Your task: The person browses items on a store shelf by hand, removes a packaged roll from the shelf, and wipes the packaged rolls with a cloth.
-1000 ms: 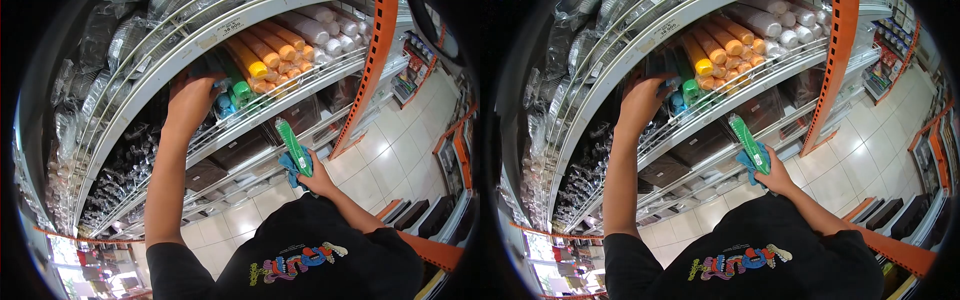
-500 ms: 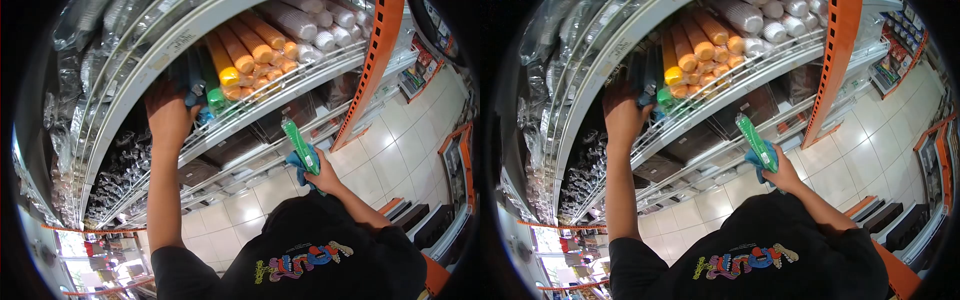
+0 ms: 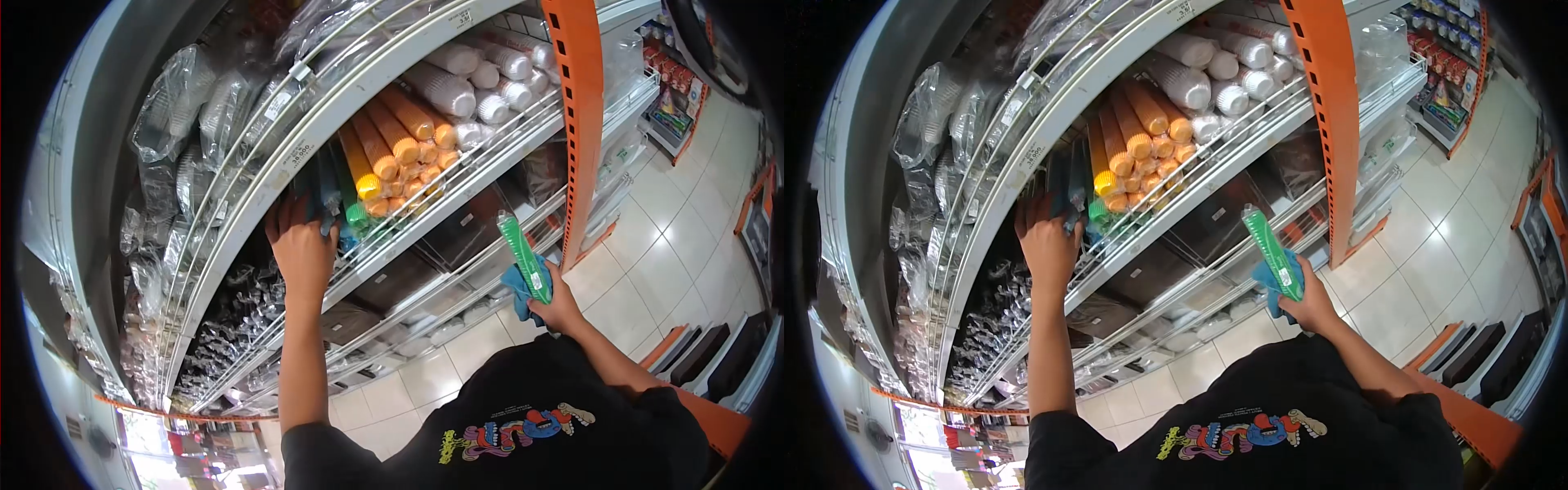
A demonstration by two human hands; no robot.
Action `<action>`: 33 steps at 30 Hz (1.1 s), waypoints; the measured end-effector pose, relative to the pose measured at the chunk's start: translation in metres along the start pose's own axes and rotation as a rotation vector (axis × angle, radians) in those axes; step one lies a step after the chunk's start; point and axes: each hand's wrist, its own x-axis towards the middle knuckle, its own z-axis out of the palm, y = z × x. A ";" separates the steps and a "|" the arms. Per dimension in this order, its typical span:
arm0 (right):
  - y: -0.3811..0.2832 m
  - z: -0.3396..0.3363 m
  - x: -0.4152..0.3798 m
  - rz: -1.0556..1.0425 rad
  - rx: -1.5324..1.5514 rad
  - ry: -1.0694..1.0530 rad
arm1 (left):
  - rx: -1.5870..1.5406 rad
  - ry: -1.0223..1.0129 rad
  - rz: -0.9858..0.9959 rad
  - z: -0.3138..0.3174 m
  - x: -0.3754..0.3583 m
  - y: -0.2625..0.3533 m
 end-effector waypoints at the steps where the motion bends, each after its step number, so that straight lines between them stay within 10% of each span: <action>1: 0.001 -0.002 -0.001 0.005 0.000 0.039 | -0.016 0.043 -0.022 0.000 -0.002 0.000; 13: -0.011 0.017 -0.035 0.041 -0.017 -0.006 | -0.870 0.474 -0.577 0.006 -0.096 0.079; 15: -0.020 0.026 -0.044 -0.007 -0.065 -0.008 | -1.155 0.394 -0.847 0.025 -0.129 0.125; 21: -0.075 0.071 -0.064 -0.265 -0.112 -0.210 | -2.113 -0.482 -0.784 0.031 -0.250 0.202; 25: -0.100 0.119 -0.083 -0.094 -0.267 -0.428 | -2.491 -0.415 -1.155 0.012 -0.287 0.204; 33: -0.162 0.173 -0.066 -0.640 -0.569 -0.530 | -2.629 0.003 -1.577 0.021 -0.337 0.164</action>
